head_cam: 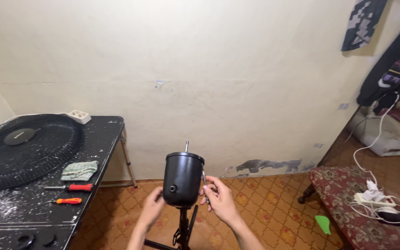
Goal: The person disassembles a standing fan by removing screws and components from the motor housing using a screwdriver. They place removed parts on a nearby table and continue to separate the motor casing to expose internal components.
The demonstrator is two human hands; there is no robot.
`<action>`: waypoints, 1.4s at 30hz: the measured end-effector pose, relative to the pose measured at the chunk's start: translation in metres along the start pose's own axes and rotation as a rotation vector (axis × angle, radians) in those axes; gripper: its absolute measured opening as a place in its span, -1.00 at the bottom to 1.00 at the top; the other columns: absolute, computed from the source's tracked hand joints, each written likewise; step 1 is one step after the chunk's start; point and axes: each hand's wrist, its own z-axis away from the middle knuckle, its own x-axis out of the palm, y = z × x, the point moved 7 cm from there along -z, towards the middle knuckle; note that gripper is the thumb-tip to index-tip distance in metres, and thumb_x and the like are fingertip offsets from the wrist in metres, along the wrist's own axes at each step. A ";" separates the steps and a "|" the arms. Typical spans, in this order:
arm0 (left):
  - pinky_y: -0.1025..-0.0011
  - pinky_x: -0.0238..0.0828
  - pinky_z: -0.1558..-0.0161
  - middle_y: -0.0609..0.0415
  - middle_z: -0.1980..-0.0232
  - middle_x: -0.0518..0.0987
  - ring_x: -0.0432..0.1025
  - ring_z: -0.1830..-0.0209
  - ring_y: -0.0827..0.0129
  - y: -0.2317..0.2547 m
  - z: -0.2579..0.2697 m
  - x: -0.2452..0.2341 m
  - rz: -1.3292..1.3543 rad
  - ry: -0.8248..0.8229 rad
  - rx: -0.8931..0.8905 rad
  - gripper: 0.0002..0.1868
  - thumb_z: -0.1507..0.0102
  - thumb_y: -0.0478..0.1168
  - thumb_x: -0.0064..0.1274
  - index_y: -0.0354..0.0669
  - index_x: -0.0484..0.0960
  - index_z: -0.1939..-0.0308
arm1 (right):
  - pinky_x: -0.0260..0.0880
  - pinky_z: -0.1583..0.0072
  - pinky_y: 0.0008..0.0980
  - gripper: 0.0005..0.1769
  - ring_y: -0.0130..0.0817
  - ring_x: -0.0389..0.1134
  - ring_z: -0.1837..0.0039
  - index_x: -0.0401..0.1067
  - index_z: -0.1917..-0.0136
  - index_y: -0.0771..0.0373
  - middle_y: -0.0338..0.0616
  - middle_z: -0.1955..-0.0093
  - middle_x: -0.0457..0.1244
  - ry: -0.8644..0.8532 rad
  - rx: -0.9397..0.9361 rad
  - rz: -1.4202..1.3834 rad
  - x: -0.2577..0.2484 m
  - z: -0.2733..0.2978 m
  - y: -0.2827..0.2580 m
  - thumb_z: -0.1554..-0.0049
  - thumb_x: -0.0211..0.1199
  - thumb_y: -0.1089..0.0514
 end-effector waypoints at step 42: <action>0.19 0.58 0.02 -0.13 -0.14 0.45 0.53 -0.06 0.07 0.209 -0.009 0.042 -0.521 0.190 -0.048 -0.08 0.15 0.14 0.41 0.08 0.47 -0.27 | 0.26 0.29 -0.42 -0.60 -0.54 0.14 0.40 0.50 -0.28 0.23 -0.16 0.50 0.18 0.446 -0.330 0.439 0.057 0.016 -0.083 -0.17 0.16 0.23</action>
